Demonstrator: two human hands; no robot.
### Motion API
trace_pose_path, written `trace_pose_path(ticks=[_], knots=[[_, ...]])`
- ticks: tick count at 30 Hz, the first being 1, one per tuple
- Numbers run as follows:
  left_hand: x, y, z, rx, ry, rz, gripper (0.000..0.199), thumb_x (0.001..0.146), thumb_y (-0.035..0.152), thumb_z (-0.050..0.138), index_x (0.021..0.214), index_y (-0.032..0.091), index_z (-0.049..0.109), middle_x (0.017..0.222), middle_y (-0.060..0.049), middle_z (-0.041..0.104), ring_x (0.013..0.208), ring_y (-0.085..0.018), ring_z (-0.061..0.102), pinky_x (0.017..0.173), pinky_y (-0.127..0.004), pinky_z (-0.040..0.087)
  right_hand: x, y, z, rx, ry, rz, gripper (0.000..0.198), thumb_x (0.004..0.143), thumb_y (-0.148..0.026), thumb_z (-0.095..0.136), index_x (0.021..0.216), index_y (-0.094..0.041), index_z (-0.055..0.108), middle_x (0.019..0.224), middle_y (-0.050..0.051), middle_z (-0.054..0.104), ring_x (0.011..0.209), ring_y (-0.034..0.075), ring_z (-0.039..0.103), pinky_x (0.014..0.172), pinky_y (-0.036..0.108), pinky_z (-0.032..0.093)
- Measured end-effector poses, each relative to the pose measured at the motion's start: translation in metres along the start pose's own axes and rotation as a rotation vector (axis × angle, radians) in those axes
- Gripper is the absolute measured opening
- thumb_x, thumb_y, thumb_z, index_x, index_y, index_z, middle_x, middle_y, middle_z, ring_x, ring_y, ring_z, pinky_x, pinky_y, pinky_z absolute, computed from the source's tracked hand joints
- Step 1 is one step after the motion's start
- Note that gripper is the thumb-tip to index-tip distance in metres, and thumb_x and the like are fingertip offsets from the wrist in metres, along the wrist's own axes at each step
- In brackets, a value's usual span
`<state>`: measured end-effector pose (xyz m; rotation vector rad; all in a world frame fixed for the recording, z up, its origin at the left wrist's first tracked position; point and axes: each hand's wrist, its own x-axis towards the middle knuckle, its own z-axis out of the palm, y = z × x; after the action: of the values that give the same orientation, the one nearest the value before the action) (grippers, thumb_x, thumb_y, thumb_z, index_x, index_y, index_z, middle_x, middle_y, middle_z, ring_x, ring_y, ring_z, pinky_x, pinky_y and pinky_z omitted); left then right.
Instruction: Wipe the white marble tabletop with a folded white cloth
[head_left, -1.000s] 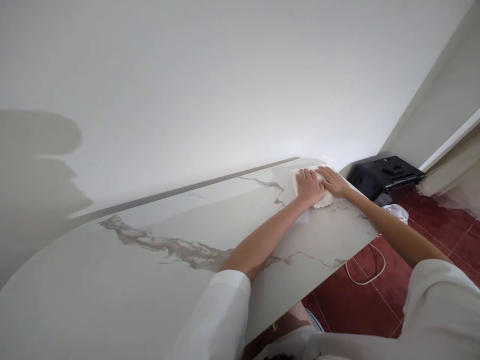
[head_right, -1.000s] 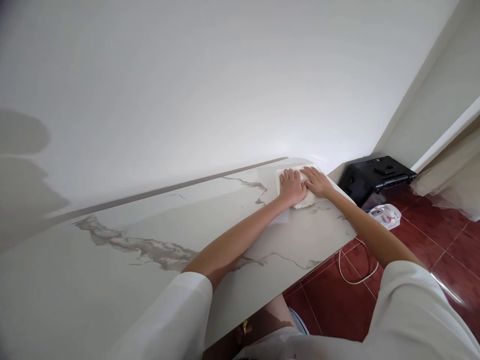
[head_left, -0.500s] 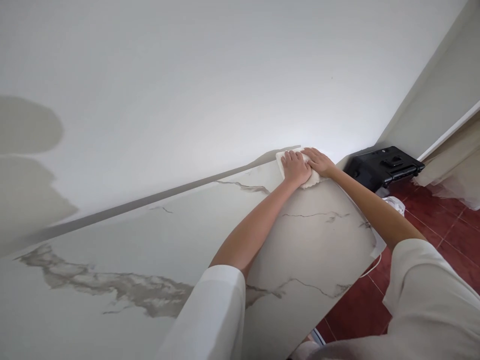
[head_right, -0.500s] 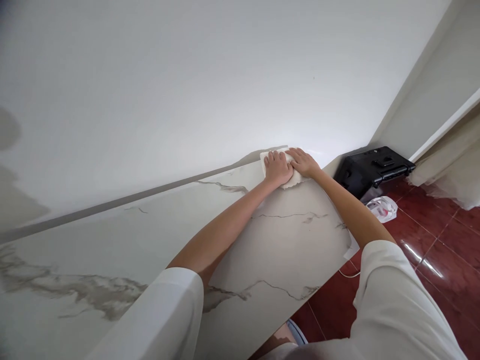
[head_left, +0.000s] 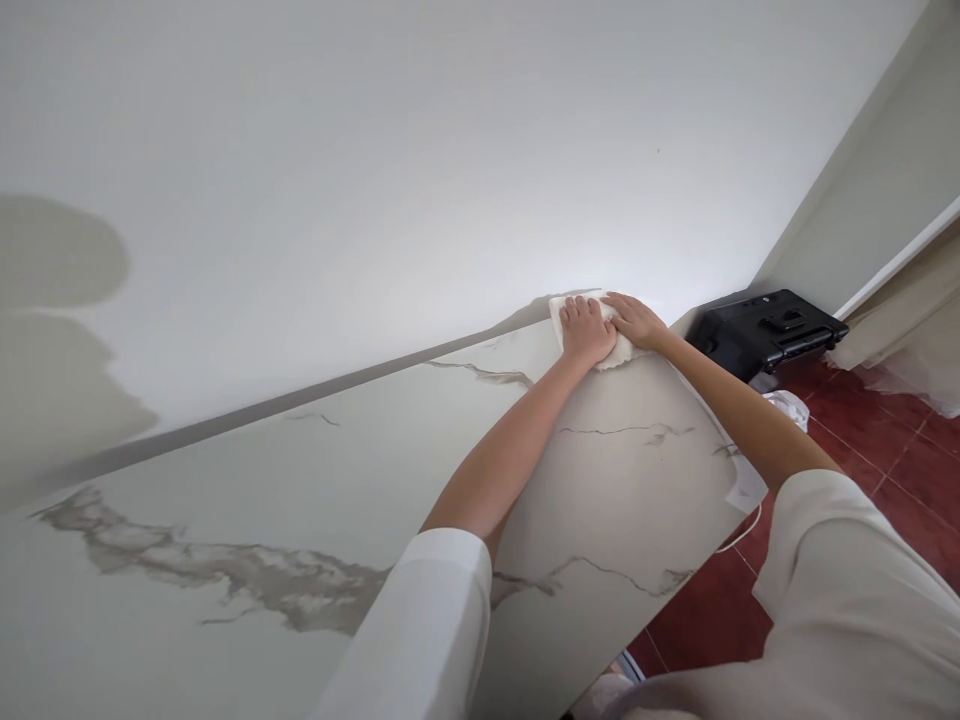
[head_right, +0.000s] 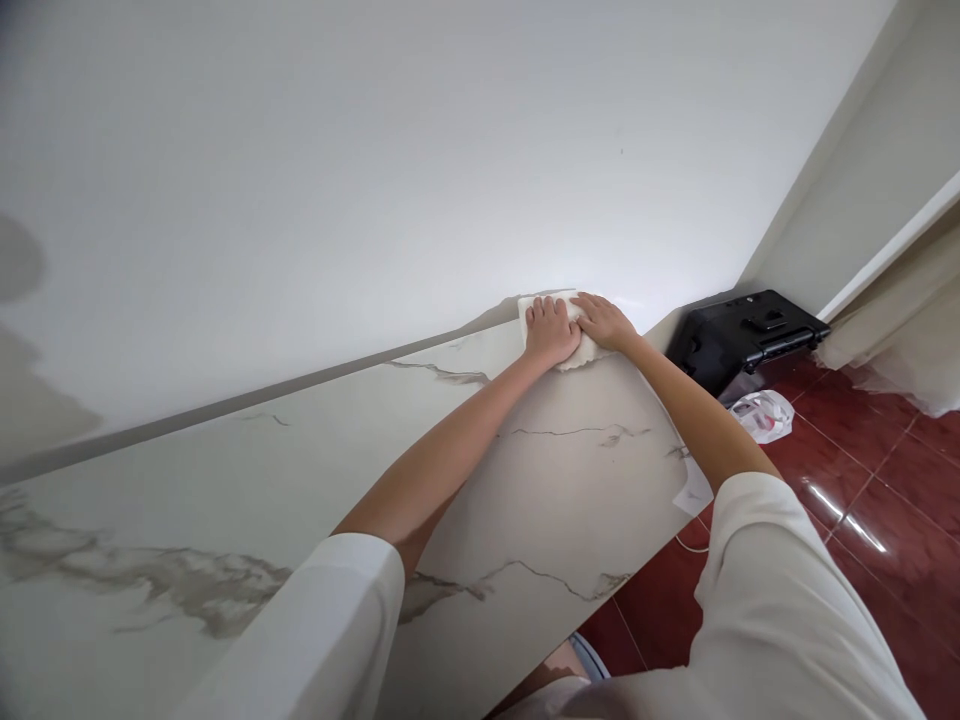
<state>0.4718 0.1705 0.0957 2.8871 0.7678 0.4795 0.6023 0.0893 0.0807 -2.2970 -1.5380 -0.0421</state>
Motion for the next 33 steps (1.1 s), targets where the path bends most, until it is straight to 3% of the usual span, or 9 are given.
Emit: trace_pose_path(ticks=[6,13,27,33], knots=[[-0.021,0.017,-0.001,-0.025,-0.007,0.026,0.056,0.092,0.032,0.03,0.138,0.003,0.039,0.148,-0.02,0.036,0.141,-0.034,0.026,0.114,-0.047,0.02,-0.028,0.008,-0.006,-0.014,0.006,-0.022,0.054,0.093,-0.043,0.031,0.141,-0.023,0.041,0.152,0.004,0.037,0.14,0.026,0.032,0.116,0.049,0.025],[-0.057,0.049,-0.007,-0.08,-0.009,0.08,0.054,0.092,0.032,0.031,0.137,0.002,0.041,0.148,-0.02,0.036,0.14,-0.034,0.026,0.115,-0.046,0.019,-0.084,0.009,-0.023,-0.081,-0.016,0.005,0.056,0.095,-0.046,0.025,0.143,-0.021,0.037,0.153,0.008,0.034,0.142,0.024,0.029,0.115,0.047,0.026],[-0.13,0.093,-0.018,-0.086,-0.05,0.237,0.056,0.093,0.033,0.031,0.14,0.002,0.037,0.149,-0.02,0.034,0.141,-0.035,0.025,0.116,-0.047,0.019,-0.199,-0.016,-0.043,-0.188,0.05,0.102,0.054,0.095,-0.041,0.025,0.143,-0.021,0.036,0.153,0.008,0.033,0.14,0.024,0.032,0.114,0.047,0.029],[-0.171,0.107,-0.03,-0.088,-0.08,0.227,0.058,0.093,0.033,0.033,0.142,0.001,0.033,0.151,-0.022,0.031,0.142,-0.036,0.023,0.116,-0.049,0.019,-0.238,-0.038,-0.047,-0.212,0.083,0.107,0.053,0.093,-0.037,0.028,0.142,-0.021,0.04,0.151,0.007,0.037,0.139,0.026,0.034,0.114,0.05,0.03]])
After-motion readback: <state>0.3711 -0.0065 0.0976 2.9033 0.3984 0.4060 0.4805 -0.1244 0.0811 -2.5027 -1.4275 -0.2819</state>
